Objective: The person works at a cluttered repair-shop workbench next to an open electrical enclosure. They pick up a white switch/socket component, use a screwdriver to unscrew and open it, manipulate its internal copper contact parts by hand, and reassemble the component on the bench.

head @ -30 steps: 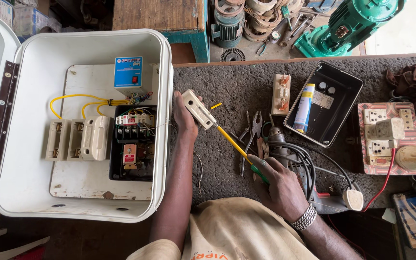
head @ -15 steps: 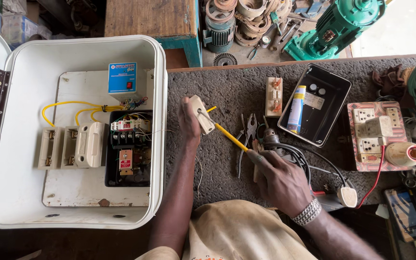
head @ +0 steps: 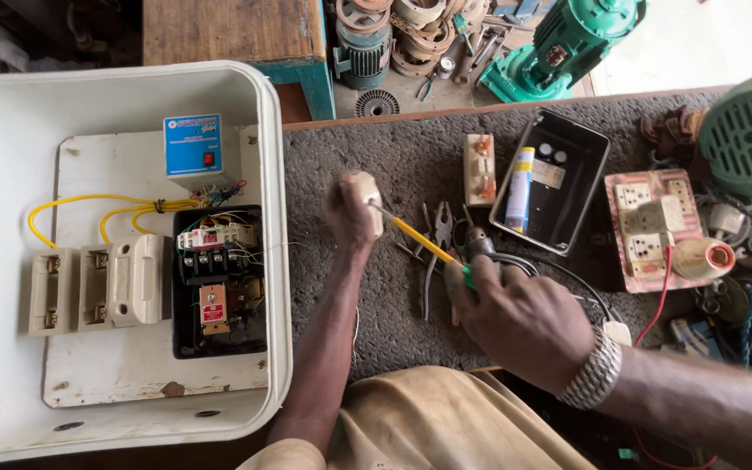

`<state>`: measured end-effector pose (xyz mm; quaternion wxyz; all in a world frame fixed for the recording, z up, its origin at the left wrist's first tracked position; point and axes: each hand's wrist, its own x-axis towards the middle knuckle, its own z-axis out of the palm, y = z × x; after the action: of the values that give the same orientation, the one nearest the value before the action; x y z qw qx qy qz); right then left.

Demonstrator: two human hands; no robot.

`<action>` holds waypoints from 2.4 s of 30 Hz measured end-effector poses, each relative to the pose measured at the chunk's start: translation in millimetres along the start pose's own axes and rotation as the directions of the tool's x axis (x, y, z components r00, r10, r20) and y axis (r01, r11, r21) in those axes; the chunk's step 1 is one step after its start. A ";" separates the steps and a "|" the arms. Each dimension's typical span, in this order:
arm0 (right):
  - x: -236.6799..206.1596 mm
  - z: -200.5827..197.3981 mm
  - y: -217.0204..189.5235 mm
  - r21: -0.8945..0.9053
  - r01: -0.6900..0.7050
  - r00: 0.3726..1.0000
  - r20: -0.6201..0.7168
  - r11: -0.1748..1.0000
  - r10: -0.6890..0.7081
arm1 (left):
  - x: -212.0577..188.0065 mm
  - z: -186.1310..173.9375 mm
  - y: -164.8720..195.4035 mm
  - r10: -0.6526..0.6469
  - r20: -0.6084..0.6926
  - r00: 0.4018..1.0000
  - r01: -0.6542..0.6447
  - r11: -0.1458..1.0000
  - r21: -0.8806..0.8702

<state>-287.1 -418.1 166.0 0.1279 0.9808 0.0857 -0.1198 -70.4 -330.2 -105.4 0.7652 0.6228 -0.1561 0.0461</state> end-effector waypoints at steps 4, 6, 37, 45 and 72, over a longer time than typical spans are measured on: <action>-0.6 6.9 4.5 0.075 0.012 0.985 -0.173 0.997 0.001 | -5.3 4.4 -11.6 0.075 -0.017 0.997 -0.075 0.996 0.042; -2.9 17.8 5.4 0.162 -0.043 0.999 0.031 0.986 0.038 | -6.1 7.0 -15.6 0.047 -0.043 0.998 -0.046 0.998 0.041; -10.0 93.5 10.7 0.867 -0.300 0.893 0.402 -0.397 0.203 | -21.6 0.4 -12.1 -0.005 -0.258 0.966 -0.024 0.994 -0.108; -29.9 81.8 5.4 0.253 -0.044 0.940 -0.317 0.966 0.125 | -18.6 0.8 7.6 0.160 -0.173 0.972 -0.163 0.987 -0.005; -27.2 87.9 -12.2 0.341 -0.139 0.989 0.097 0.930 0.113 | -23.7 3.0 -12.1 0.111 -0.221 0.969 -0.134 0.987 -0.091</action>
<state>-334.3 -434.1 87.6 -0.0361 0.9862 -0.0047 -0.1614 -90.2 -332.8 -123.3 0.8050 0.5623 -0.1128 0.1522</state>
